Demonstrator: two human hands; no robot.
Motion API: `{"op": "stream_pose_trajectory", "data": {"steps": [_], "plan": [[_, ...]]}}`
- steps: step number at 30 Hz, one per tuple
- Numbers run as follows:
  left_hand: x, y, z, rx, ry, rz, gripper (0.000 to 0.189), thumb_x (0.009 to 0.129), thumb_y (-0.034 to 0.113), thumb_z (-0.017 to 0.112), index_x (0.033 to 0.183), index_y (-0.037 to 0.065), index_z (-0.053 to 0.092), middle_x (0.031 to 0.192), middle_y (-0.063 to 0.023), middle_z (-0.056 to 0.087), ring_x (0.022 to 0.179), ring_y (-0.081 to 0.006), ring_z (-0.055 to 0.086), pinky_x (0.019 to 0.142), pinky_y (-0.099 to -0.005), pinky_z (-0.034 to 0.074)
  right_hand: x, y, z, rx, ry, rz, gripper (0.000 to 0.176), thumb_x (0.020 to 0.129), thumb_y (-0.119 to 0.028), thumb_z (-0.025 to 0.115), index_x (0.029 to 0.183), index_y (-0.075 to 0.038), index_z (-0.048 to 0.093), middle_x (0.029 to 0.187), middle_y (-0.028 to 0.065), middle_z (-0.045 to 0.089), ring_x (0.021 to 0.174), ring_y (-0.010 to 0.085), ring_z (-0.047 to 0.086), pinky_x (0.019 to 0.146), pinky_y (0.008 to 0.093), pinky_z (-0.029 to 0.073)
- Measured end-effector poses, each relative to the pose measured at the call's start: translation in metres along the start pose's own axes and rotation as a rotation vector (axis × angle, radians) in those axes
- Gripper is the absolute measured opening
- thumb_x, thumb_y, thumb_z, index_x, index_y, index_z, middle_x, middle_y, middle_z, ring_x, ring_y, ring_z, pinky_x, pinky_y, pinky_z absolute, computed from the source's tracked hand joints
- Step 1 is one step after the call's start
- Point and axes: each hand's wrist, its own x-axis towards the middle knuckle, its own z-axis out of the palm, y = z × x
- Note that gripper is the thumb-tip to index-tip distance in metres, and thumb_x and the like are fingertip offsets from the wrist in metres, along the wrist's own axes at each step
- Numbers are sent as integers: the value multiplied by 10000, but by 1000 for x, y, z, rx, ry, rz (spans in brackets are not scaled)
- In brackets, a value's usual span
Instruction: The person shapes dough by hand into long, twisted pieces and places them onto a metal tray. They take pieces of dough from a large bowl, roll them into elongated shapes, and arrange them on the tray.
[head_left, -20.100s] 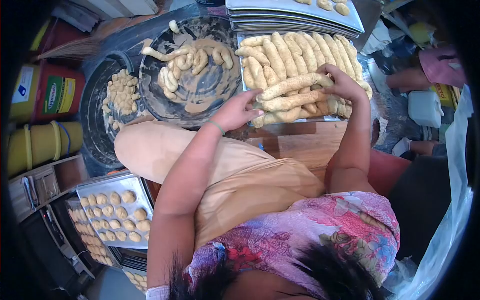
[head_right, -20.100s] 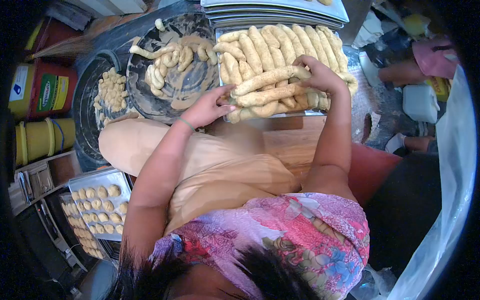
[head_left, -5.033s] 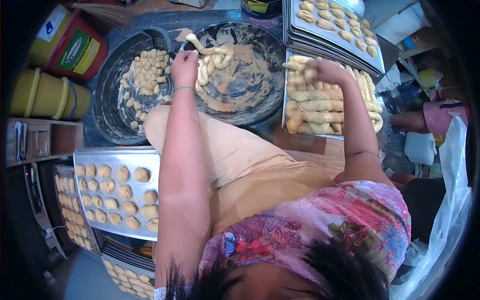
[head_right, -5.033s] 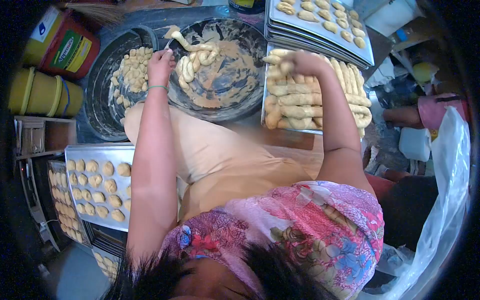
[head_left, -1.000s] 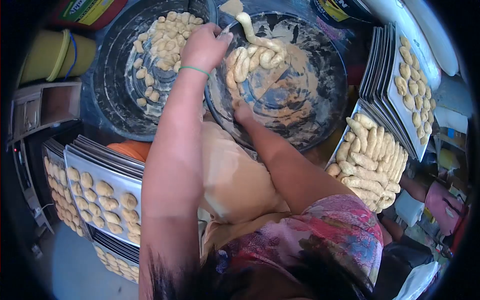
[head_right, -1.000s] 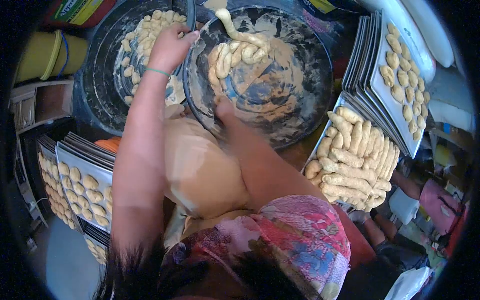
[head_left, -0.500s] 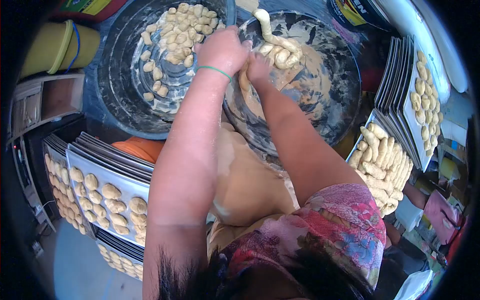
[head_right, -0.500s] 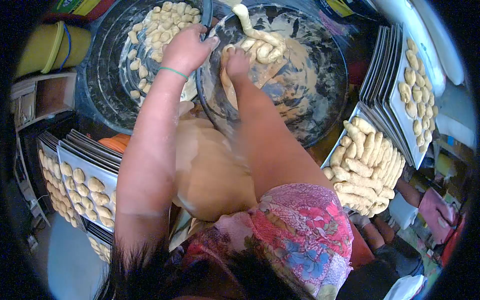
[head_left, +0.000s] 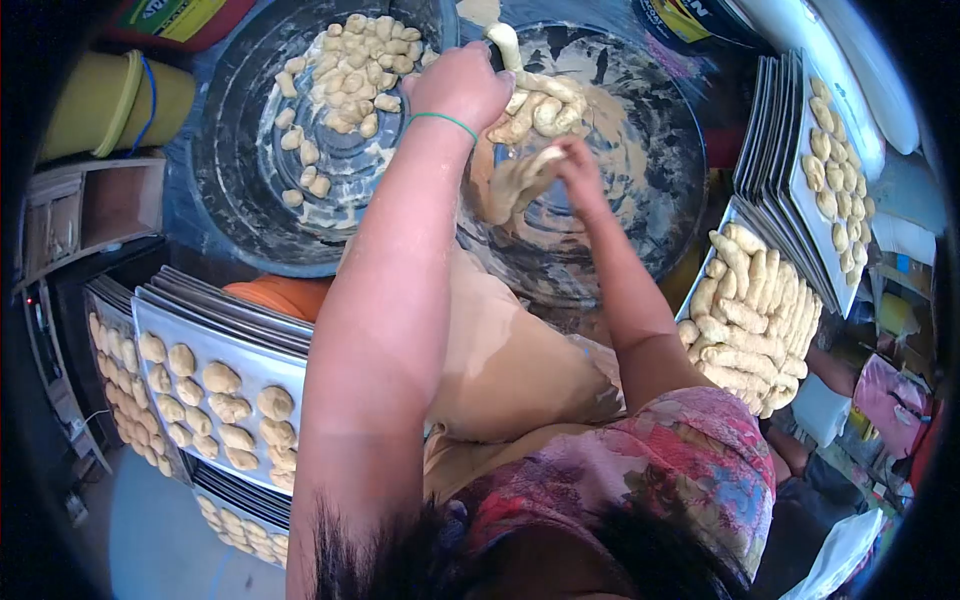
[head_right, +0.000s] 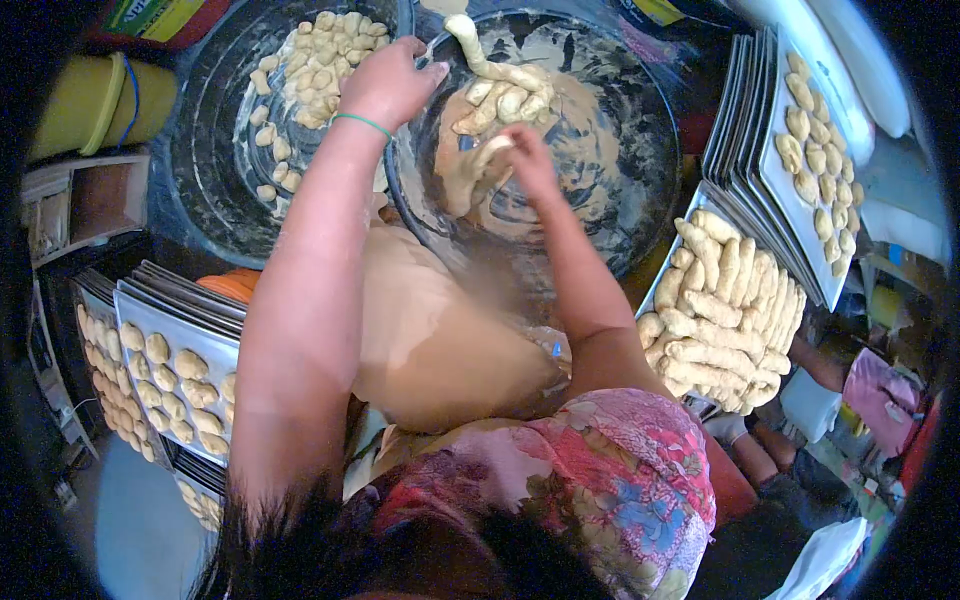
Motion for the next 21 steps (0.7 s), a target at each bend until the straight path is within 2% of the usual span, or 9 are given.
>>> {"op": "stream_pose_trajectory", "data": {"steps": [3,4,6,8,11,13,15,18,21], "plan": [[-4,2,-4,-15,-19,0,404,812,372,555,1109,103,603,1081,-118,631,1011,-299,593,869,-511,364,21,-26,-46,124,284,-203,309,727,-85,420,1018,-50,519,879,50,535,700,136,521,578,258,469],[-4,1,-3,-19,-9,10,404,810,373,557,1109,105,604,1075,-118,633,1009,-300,594,867,-510,365,22,-40,-54,351,375,-192,313,723,-72,424,1019,-44,522,863,62,545,686,141,534,526,241,465],[-4,-5,-1,-27,10,26,406,808,376,561,1109,107,606,1064,-120,639,1003,-302,596,862,-508,369,36,-42,-86,219,517,-278,322,747,-97,476,1057,-24,525,855,85,579,732,170,566,606,263,493],[-5,-6,-4,-54,-15,14,411,804,378,567,1110,107,604,1060,-121,640,1005,-303,595,861,-510,370,44,-34,-108,-539,704,-266,379,756,-173,550,1114,-49,530,1007,107,588,895,245,581,768,331,491],[-5,-8,-3,-75,-29,13,423,797,384,573,1112,103,601,1056,-128,641,1005,-306,595,863,-516,368,47,-22,-70,-1569,891,-132,467,732,-253,626,1161,-92,539,1174,131,539,1080,307,521,911,377,428],[-5,-9,-1,-72,-42,15,431,793,387,576,1114,100,598,1063,-134,638,1009,-308,592,870,-524,364,76,13,-77,-1275,473,62,541,714,-330,669,1213,-174,533,1366,155,374,1254,328,368,1001,416,356],[-7,-8,-2,-58,-73,15,438,790,390,578,1116,98,595,1078,-137,632,1018,-311,588,880,-534,359,93,63,-69,-987,457,192,538,727,-330,651,1235,-209,521,1363,144,380,1258,333,362,999,404,361],[-2,-17,0,-65,-62,-2,446,787,394,582,1123,101,590,1101,-138,622,1039,-313,578,894,-545,357,69,83,-29,-1053,807,508,519,733,-290,632,1234,-204,525,1313,159,432,1204,334,424,981,355,383],[0,-25,0,-55,-66,3,445,789,395,583,1125,101,588,1117,-135,615,1054,-312,571,903,-541,362,58,127,-23,-1269,796,381,424,735,-274,629,1150,-198,595,1275,163,476,1138,305,490,956,345,398]]}}
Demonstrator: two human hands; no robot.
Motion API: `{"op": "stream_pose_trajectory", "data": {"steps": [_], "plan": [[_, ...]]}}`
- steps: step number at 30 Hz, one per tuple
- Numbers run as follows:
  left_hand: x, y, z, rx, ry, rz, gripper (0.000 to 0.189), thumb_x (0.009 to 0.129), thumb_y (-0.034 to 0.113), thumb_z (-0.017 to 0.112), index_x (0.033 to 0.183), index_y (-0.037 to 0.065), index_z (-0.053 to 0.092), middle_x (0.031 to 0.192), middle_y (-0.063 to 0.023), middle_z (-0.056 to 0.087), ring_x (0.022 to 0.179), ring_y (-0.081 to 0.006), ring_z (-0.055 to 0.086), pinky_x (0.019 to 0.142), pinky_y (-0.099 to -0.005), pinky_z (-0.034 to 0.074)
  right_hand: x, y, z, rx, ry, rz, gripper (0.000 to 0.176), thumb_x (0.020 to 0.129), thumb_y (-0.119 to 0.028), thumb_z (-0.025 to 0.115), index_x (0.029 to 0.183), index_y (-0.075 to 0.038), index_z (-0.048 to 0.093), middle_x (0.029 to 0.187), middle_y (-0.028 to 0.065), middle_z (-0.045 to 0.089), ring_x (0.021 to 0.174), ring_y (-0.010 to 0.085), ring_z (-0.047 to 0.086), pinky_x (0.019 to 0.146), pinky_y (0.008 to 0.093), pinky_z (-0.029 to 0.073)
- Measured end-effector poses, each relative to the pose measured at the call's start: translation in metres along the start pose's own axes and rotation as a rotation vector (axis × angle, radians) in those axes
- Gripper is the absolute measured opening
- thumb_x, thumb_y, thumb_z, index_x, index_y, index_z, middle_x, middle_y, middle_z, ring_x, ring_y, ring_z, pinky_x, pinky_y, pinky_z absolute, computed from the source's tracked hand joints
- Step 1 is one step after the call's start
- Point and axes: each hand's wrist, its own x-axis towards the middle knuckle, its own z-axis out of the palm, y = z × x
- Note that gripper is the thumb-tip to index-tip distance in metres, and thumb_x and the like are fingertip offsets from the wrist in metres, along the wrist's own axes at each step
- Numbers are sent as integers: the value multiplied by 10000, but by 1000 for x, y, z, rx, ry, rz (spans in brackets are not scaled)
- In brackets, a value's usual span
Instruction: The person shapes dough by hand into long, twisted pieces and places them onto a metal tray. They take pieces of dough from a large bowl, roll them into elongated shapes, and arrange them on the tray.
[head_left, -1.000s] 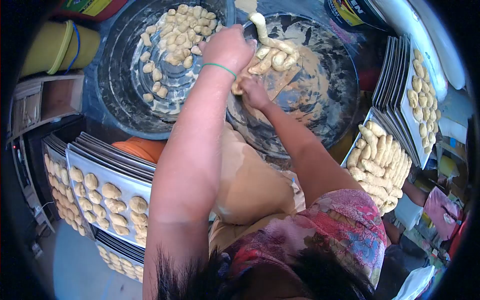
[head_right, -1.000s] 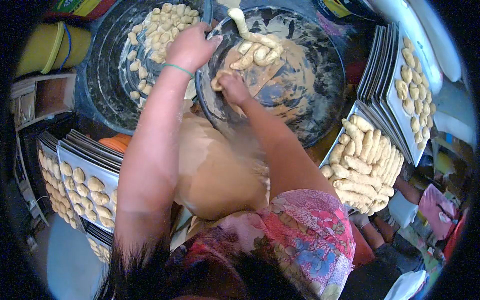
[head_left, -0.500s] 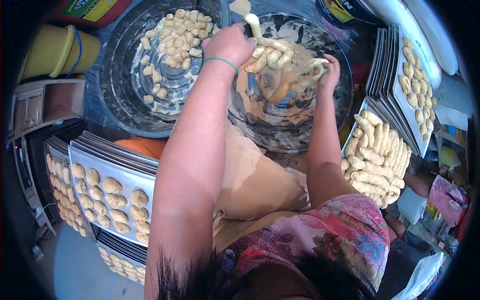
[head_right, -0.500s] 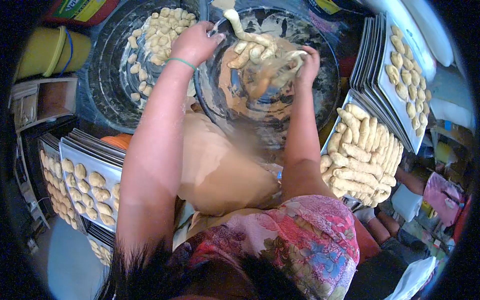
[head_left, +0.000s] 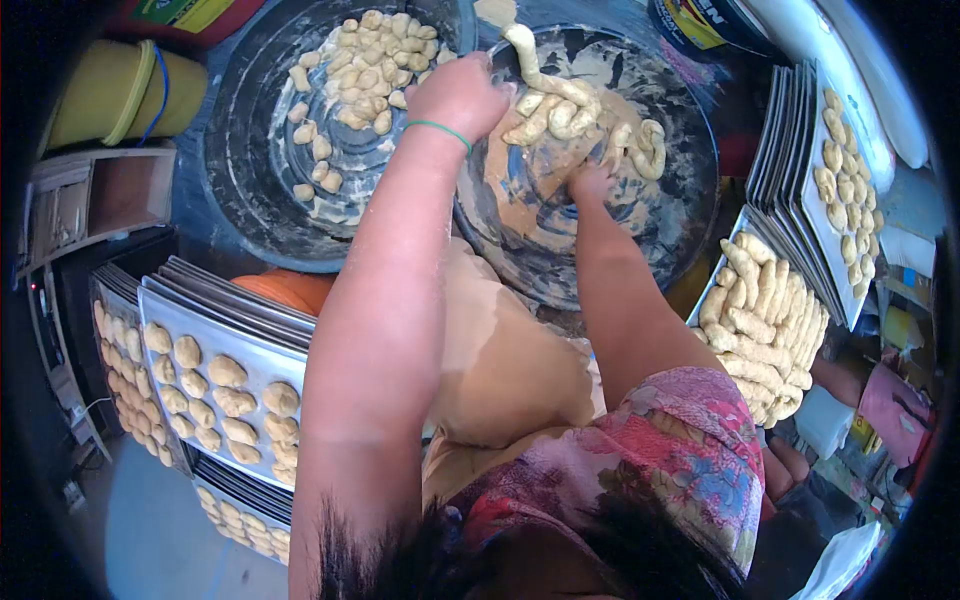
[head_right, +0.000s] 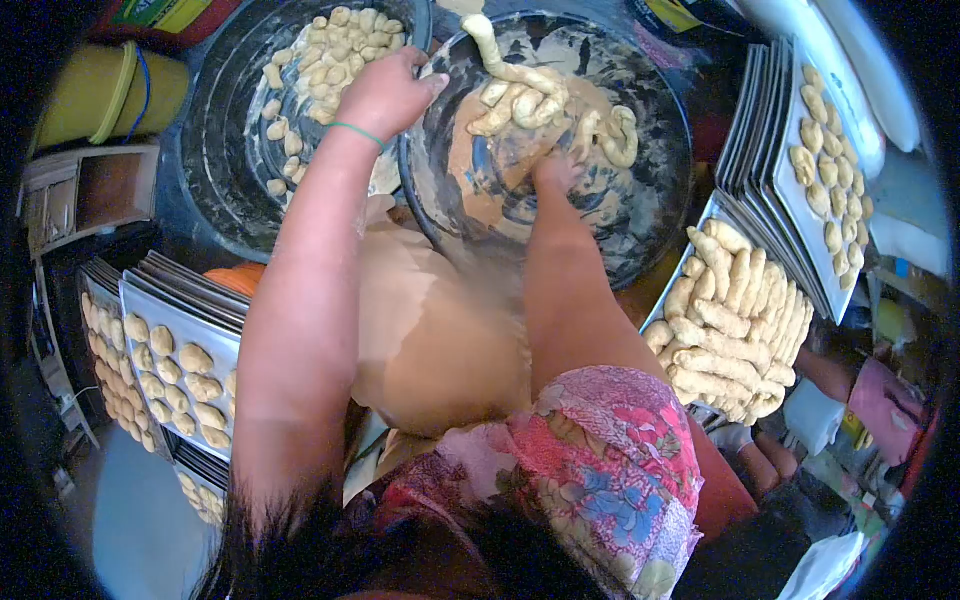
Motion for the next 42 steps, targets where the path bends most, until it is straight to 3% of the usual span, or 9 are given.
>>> {"op": "stream_pose_trajectory", "data": {"steps": [6,9,14,17,24,33,36,39,42], "plan": [[4,0,3,7,36,24,434,794,391,579,1128,114,590,1110,-128,620,1047,-305,577,890,-533,376,49,33,26,480,-348,-54,196,731,-141,590,900,-87,673,1032,94,602,839,184,580,734,301,472],[10,2,8,41,31,41,426,792,384,581,1130,125,593,1098,-119,627,1027,-303,587,875,-511,396,16,2,-37,918,-919,-161,205,720,-66,565,909,-64,644,951,52,605,793,136,562,663,249,456],[5,14,3,14,-39,34,413,789,368,582,1120,122,600,1086,-121,632,1002,-310,600,875,-461,424,-17,-27,-74,771,-1653,-540,261,760,-99,622,1013,-38,600,1005,42,606,890,110,557,719,238,443],[8,6,11,25,-56,53,491,781,389,610,1154,72,576,1081,-166,624,1006,-324,594,884,-413,441,-8,-71,-54,659,-1010,-599,307,760,-118,623,1051,-22,605,937,49,624,848,161,574,747,296,464],[5,3,10,-54,-78,125,517,767,374,633,1122,2,583,1067,-230,609,1000,-350,589,885,-383,448,-11,-168,-17,1412,-948,-498,516,768,-243,628,1202,8,505,1071,136,574,953,218,533,850,330,412],[-20,-3,-11,-93,-71,207,501,797,348,607,1142,-11,553,977,-229,625,928,-353,601,813,-393,469,47,-163,97,717,34,-153,724,763,-446,580,1290,22,412,1291,236,404,1210,336,378,1020,404,290],[-24,-12,-19,-129,-126,165,498,803,344,606,1144,-14,547,984,-228,617,917,-345,601,783,-383,471,92,-143,73,485,-145,34,746,780,-477,537,1307,31,395,1334,248,383,1258,370,354,1053,429,269],[-26,-19,-25,-156,-96,204,508,801,342,609,1150,-22,539,996,-234,614,932,-352,599,795,-382,472,157,-118,156,86,-179,-553,414,802,-299,529,1067,18,557,1118,258,539,1127,393,462,940,459,365],[-19,-18,-25,-165,-87,195,524,799,353,611,1148,-30,535,1020,-238,608,957,-361,590,821,-388,467,72,-124,91,201,-209,-776,454,813,-292,518,1148,14,500,1157,257,496,1131,413,434,973,476,332]]}}
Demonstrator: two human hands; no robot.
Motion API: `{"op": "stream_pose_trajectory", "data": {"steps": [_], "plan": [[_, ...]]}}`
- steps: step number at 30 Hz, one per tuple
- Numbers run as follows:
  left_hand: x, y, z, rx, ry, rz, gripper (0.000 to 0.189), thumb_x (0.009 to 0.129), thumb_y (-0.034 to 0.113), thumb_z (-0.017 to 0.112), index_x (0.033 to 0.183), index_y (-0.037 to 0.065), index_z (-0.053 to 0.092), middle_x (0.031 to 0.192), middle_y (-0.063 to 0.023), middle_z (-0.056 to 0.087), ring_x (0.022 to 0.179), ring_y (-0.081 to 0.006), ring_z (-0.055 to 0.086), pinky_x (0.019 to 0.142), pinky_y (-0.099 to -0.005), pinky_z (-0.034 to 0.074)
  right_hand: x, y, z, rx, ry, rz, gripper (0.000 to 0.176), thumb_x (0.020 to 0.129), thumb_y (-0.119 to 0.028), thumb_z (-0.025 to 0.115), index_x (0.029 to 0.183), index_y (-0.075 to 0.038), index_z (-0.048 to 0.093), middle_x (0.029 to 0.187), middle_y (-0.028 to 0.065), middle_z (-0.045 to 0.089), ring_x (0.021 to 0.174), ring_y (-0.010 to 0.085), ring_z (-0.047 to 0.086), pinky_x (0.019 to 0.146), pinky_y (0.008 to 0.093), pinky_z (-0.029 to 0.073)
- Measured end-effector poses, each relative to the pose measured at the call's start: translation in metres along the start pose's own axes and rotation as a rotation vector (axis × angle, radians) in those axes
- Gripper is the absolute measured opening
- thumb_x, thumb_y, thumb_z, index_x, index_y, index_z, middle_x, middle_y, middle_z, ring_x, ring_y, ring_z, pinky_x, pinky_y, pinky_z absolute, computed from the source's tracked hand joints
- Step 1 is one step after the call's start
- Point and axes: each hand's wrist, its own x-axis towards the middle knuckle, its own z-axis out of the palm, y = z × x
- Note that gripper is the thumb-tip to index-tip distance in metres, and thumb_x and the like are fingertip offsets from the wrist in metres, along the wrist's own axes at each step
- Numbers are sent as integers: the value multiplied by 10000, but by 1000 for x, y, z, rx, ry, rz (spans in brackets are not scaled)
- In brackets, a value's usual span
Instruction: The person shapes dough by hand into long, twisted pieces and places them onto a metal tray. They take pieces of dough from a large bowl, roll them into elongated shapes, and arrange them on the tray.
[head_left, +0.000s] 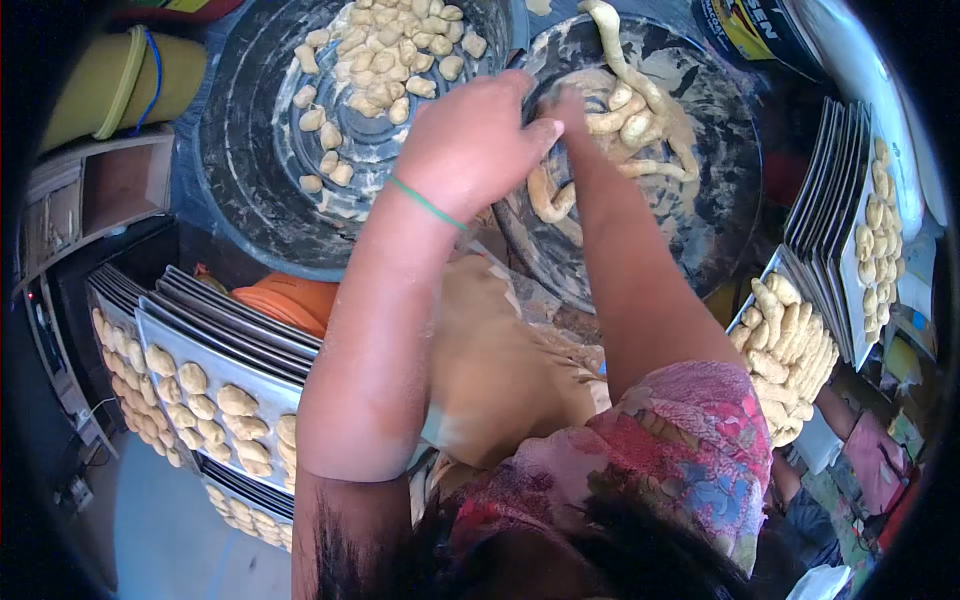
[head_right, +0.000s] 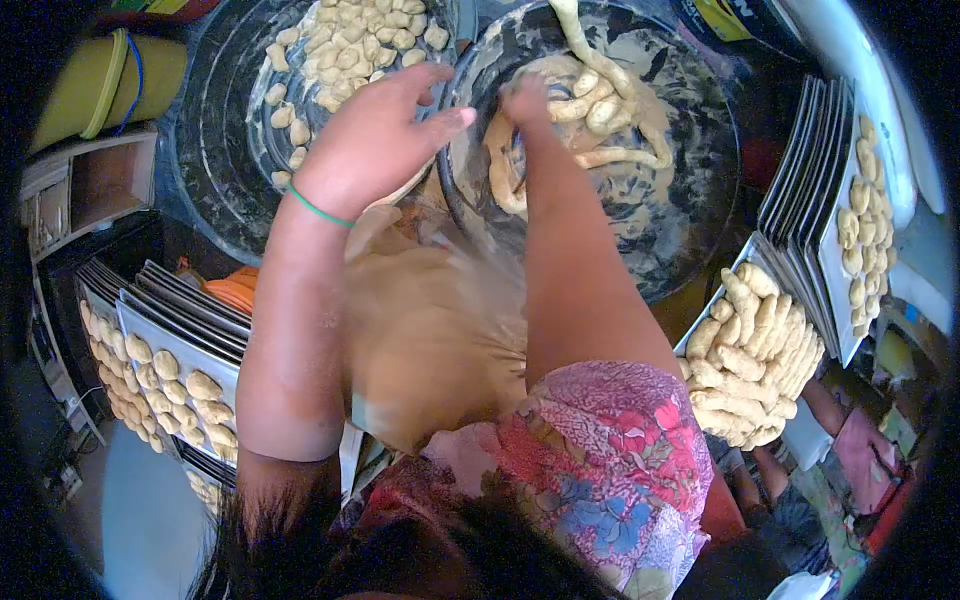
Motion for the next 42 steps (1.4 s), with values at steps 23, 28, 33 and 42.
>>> {"op": "stream_pose_trajectory", "data": {"steps": [23,28,33,42], "plan": [[-1,43,15,114,-56,71,586,794,388,624,1208,-13,519,1116,-232,591,1036,-342,579,898,-371,442,-149,55,-132,370,84,700,522,794,-337,596,1132,55,531,984,223,628,888,318,624,757,379,486],[-2,52,11,98,-73,58,599,789,386,626,1216,-19,515,1151,-223,579,1071,-340,563,926,-365,428,-212,-39,-9,-137,26,487,619,811,-296,563,1290,49,373,1242,241,492,1118,351,509,978,434,369],[-6,48,9,118,-103,54,595,786,382,631,1211,-19,523,1157,-222,576,1075,-335,563,927,-363,428,-168,-43,-54,1142,-699,170,579,766,-191,556,1294,-12,398,1155,135,544,1043,241,555,919,360,436],[-11,42,2,118,-96,56,611,780,390,635,1219,-18,517,1157,-230,573,1072,-340,563,930,-368,427,-193,53,-108,573,-942,510,579,735,-214,600,1259,-10,464,1110,164,563,950,283,573,830,357,470]]}}
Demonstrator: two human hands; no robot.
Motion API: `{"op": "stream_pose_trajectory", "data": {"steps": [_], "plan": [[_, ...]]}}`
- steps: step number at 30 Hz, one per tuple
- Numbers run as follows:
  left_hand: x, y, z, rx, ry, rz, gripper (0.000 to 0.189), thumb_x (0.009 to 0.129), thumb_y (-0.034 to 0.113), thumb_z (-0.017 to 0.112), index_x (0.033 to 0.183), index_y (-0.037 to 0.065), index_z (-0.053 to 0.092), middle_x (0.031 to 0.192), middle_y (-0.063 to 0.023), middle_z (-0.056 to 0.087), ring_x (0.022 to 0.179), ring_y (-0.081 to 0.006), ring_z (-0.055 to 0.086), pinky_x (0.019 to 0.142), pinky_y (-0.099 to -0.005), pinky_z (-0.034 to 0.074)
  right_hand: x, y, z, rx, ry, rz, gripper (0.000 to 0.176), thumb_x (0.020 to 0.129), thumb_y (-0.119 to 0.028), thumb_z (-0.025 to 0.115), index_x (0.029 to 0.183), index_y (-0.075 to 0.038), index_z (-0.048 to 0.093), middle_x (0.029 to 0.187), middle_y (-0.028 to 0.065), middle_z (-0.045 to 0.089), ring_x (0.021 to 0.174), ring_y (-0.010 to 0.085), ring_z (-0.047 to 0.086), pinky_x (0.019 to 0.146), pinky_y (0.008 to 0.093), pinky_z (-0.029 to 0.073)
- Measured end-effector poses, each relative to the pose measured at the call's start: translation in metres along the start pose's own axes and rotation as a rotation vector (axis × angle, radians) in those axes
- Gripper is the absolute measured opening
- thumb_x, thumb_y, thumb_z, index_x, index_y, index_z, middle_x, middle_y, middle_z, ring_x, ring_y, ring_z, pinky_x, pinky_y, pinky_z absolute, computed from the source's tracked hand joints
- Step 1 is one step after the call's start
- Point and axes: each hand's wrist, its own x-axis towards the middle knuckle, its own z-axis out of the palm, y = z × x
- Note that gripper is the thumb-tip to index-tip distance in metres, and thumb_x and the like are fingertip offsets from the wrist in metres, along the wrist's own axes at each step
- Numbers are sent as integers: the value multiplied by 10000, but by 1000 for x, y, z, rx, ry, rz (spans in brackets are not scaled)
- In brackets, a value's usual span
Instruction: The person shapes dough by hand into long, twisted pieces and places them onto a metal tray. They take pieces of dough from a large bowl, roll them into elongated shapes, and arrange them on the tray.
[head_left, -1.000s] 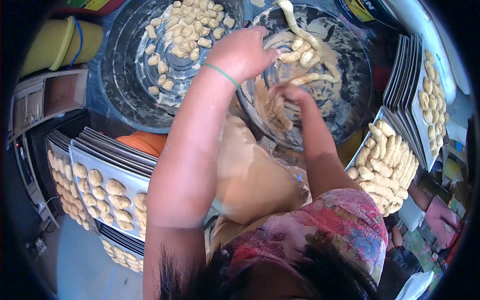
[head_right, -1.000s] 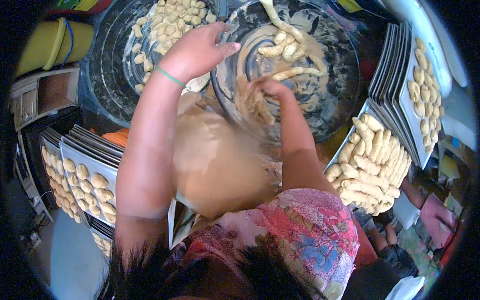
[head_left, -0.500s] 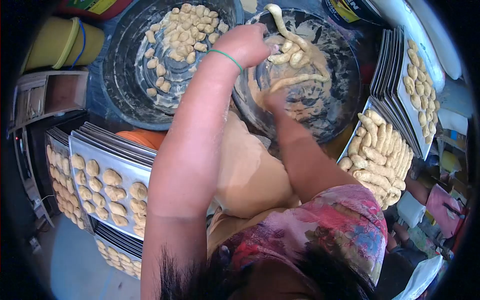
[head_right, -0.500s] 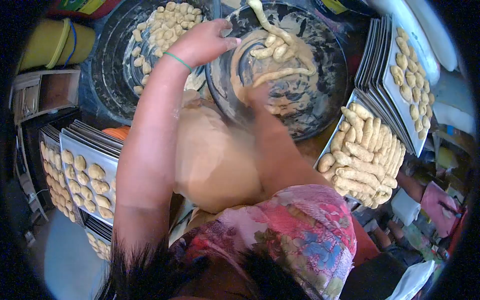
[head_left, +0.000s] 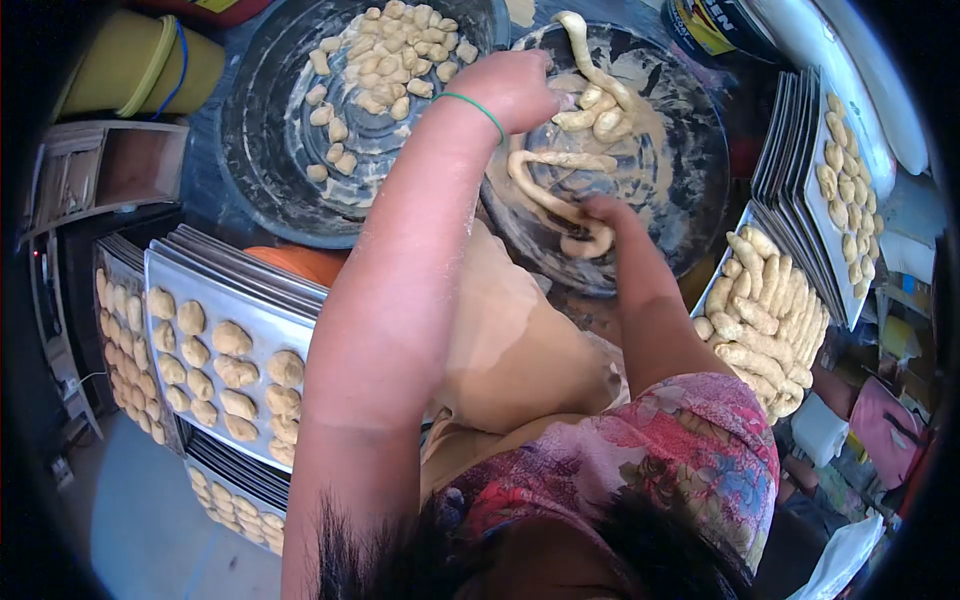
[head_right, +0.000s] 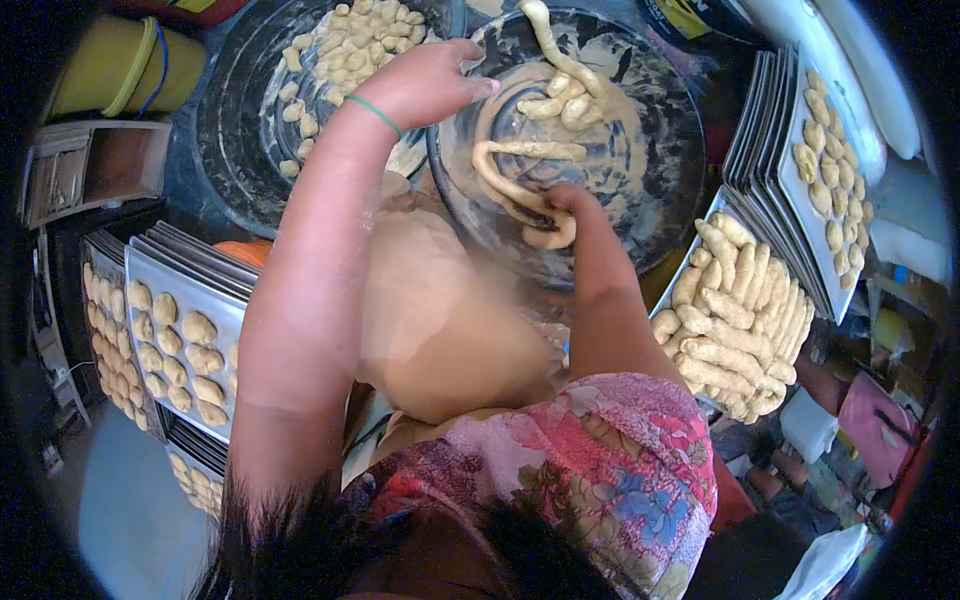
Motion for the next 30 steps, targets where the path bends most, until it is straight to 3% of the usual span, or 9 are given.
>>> {"op": "stream_pose_trajectory", "data": {"steps": [2,7,9,12,16,22,26,29,30], "plan": [[0,0,2,19,-3,6,614,781,394,634,1222,-18,514,1160,-230,571,1074,-343,561,934,-368,425,-17,-7,-2,-655,411,1,575,752,-277,626,1241,-9,487,1145,202,554,995,319,560,848,385,459],[2,0,4,12,-13,19,622,783,404,633,1226,-16,511,1181,-233,557,1095,-345,547,946,-367,418,34,-24,66,-437,931,-520,652,743,-316,668,1265,8,448,1288,249,449,1188,350,439,988,396,354],[3,2,3,14,-26,10,624,784,406,633,1226,-17,511,1188,-231,553,1103,-342,542,949,-368,415,42,-34,119,-629,869,-399,650,750,-245,649,1288,22,402,1299,253,433,1211,359,409,1018,401,318],[2,3,1,22,-37,-4,621,784,408,634,1225,-12,513,1190,-228,553,1107,-343,539,950,-371,414,35,-39,117,-317,582,-531,612,744,-157,606,1290,10,384,1226,216,489,1171,315,447,1003,378,344],[2,2,3,32,-17,0,614,781,408,638,1224,0,520,1188,-222,557,1102,-345,541,946,-370,417,2,-46,66,437,-356,-331,590,686,-66,589,1246,-41,406,1100,132,522,1011,222,549,895,310,437],[4,4,6,-5,-54,29,608,789,402,633,1234,6,513,1194,-217,555,1104,-337,542,944,-364,419,-104,-94,13,934,-779,-620,567,728,-89,575,1264,-21,406,1076,126,522,889,226,578,728,349,528],[4,2,7,13,-31,17,614,793,399,631,1239,-3,504,1201,-220,550,1105,-336,542,944,-364,419,-47,-60,-4,873,-34,-526,483,825,-166,541,1263,-7,414,1114,156,533,921,264,604,733,349,523],[3,2,6,22,-48,12,622,792,403,632,1241,-7,501,1206,-225,545,1108,-338,540,947,-362,416,12,-13,-3,109,816,-263,559,859,-323,520,1309,-17,392,1285,210,441,1106,304,519,884,448,447],[3,4,3,15,-69,1,625,792,404,632,1242,-8,500,1207,-226,543,1108,-339,540,948,-362,416,22,-5,6,-52,811,-165,620,851,-379,514,1334,-22,360,1332,217,383,1167,311,457,932,478,384]]}}
